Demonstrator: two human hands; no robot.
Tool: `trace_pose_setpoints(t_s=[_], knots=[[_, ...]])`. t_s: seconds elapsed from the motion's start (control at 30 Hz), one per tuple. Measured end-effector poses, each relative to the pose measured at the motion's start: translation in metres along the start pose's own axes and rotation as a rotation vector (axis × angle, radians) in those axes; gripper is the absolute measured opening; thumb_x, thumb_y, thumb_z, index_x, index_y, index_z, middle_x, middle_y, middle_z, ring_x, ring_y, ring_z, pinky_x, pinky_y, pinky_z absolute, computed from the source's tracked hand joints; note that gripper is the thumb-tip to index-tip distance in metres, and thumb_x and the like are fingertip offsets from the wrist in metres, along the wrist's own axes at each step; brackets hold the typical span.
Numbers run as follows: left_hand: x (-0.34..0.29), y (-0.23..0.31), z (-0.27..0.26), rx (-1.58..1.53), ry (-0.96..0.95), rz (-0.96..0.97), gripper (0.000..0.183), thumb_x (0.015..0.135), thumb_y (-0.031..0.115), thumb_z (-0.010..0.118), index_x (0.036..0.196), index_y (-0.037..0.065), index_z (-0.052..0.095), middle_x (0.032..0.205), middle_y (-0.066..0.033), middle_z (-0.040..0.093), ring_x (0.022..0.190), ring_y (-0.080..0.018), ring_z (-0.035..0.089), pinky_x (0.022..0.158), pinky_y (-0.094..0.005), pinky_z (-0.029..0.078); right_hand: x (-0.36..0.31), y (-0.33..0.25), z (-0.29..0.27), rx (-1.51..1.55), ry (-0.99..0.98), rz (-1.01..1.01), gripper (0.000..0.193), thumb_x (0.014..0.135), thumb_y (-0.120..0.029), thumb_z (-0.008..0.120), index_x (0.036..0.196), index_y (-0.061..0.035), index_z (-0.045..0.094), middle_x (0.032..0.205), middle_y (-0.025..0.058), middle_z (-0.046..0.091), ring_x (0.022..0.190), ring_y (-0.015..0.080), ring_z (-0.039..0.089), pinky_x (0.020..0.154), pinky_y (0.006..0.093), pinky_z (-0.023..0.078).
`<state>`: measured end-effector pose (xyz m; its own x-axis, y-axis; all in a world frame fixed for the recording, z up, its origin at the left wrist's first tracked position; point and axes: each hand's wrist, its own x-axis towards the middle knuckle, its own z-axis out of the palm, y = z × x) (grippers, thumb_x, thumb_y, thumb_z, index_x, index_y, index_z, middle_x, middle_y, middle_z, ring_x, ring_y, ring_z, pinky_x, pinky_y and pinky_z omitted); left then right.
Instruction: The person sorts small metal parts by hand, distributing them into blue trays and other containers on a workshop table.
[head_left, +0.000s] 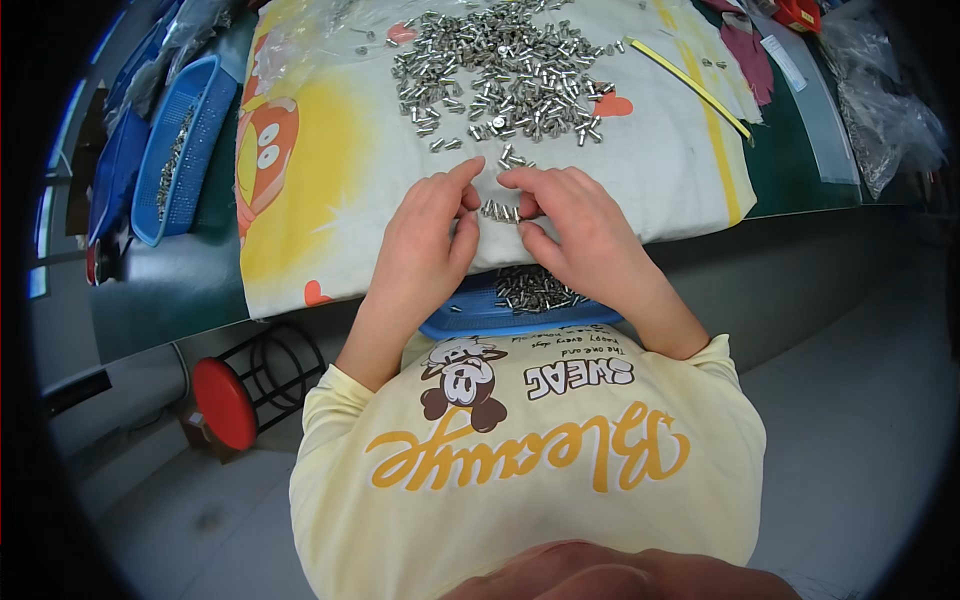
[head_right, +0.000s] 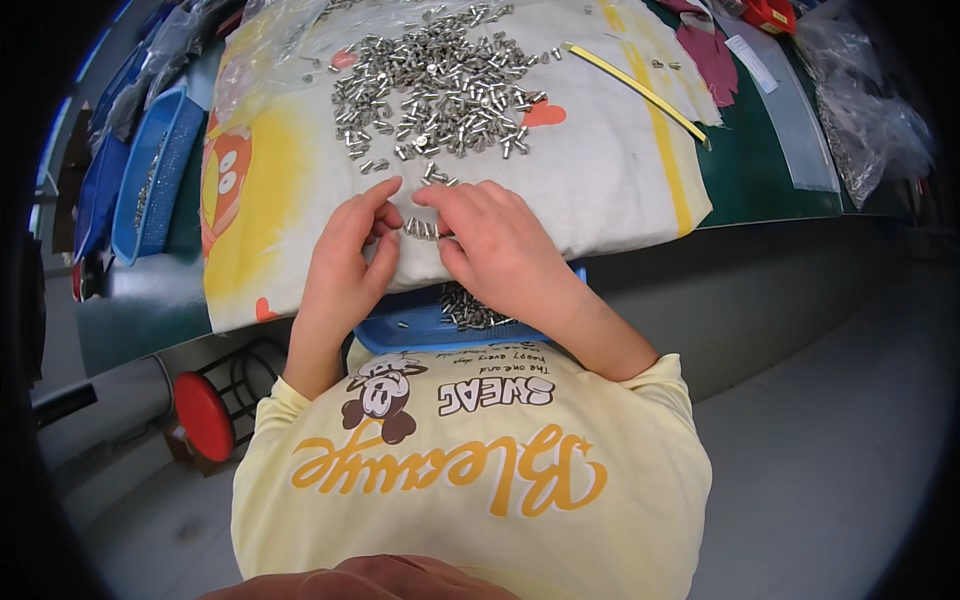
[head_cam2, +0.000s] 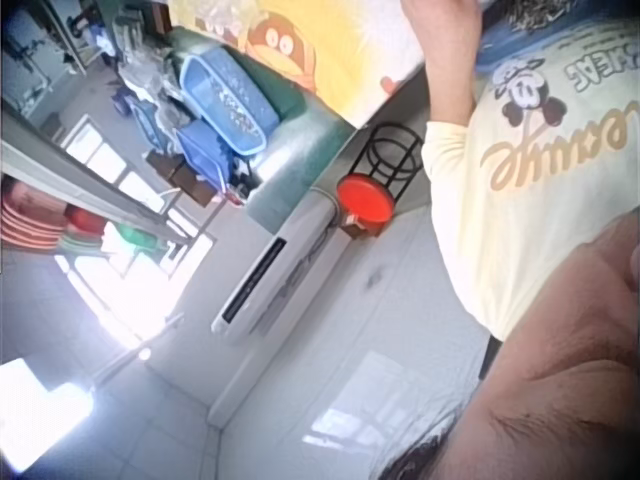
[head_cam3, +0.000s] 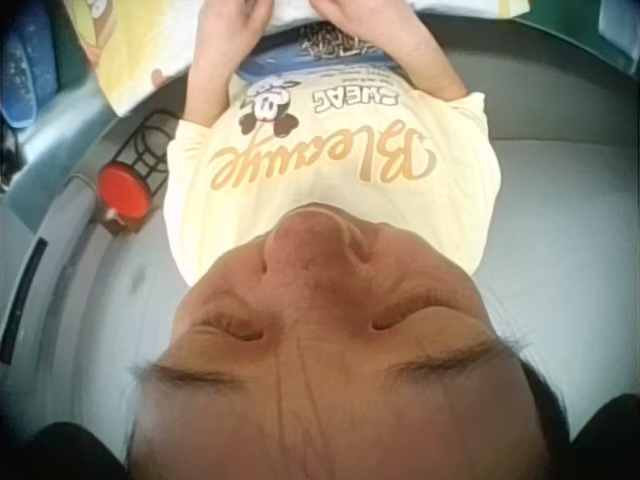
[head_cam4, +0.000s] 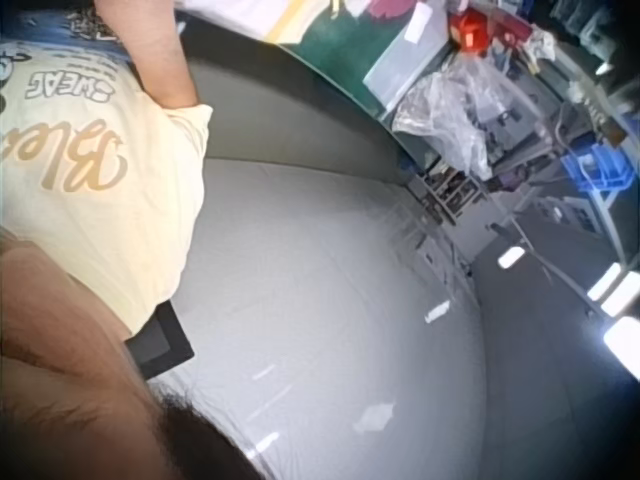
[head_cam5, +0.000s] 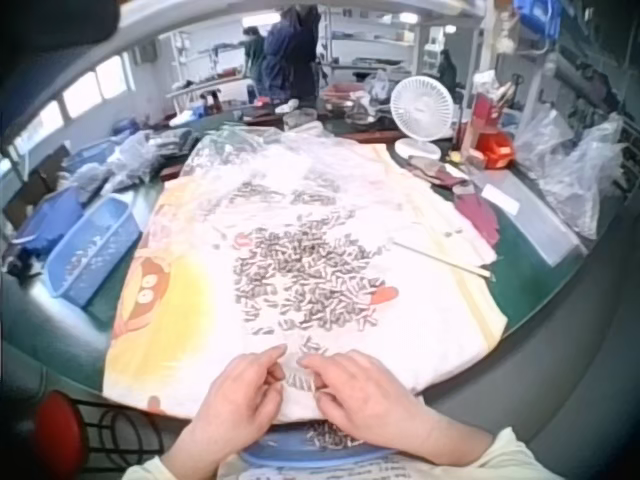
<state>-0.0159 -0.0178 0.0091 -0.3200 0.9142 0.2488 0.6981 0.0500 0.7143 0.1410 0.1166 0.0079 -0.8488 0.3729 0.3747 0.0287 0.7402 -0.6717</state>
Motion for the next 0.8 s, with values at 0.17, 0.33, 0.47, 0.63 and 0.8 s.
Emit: trace_pose_setpoints(t_s=[0.17,0.33,0.47,0.63,0.8], knots=[[0.0,-0.002,-0.003,-0.002,0.003,-0.004,0.053,0.085,-0.008,0.059,0.136,0.005,0.054,0.101,-0.0082,0.062,0.092,-0.0193,0.06,0.081,-0.03,0.05,0.002,-0.002,0.008,0.002,0.022,-0.023,0.048,0.077,0.001,0.066,0.123,-0.0084,0.057,0.089,0.0063,0.062,0.086,0.027,0.06,0.079,0.0397,0.048],[0.0,0.0,-0.004,-0.007,-0.006,-0.013,0.053,0.085,-0.008,0.06,0.136,0.005,0.054,0.099,-0.0078,0.061,0.09,-0.0189,0.059,0.08,-0.03,0.05,0.002,-0.004,0.005,0.022,0.013,-0.004,0.045,0.076,0.0,0.065,0.12,-0.0081,0.057,0.092,0.0072,0.062,0.088,0.0301,0.058,0.079,0.043,0.047],[0.0,0.006,0.0,-0.026,-0.032,-0.02,0.053,0.084,-0.008,0.063,0.136,0.004,0.054,0.097,-0.0078,0.06,0.089,-0.0188,0.059,0.079,-0.0299,0.05,0.0,0.002,-0.003,0.009,0.004,0.0,0.048,0.078,0.0,0.067,0.124,-0.0091,0.057,0.09,0.006,0.062,0.087,0.0268,0.059,0.08,0.0399,0.048],[0.004,0.011,0.006,-0.03,-0.028,0.027,0.05,0.084,-0.002,0.066,0.132,0.004,0.053,0.094,-0.01,0.062,0.09,-0.0277,0.06,0.079,-0.0394,0.05,0.0,0.008,-0.011,0.012,0.009,-0.003,0.046,0.077,0.0,0.066,0.121,-0.0093,0.057,0.09,0.0053,0.062,0.088,0.0285,0.059,0.079,0.0416,0.048],[0.006,0.014,0.01,-0.065,-0.025,-0.01,0.051,0.084,-0.001,0.067,0.133,0.002,0.052,0.094,-0.0107,0.06,0.088,-0.0271,0.06,0.079,-0.0381,0.05,0.003,0.015,-0.016,0.062,-0.007,0.042,0.044,0.078,-0.003,0.067,0.12,-0.0101,0.057,0.088,0.0038,0.063,0.086,0.027,0.059,0.078,0.041,0.048]])
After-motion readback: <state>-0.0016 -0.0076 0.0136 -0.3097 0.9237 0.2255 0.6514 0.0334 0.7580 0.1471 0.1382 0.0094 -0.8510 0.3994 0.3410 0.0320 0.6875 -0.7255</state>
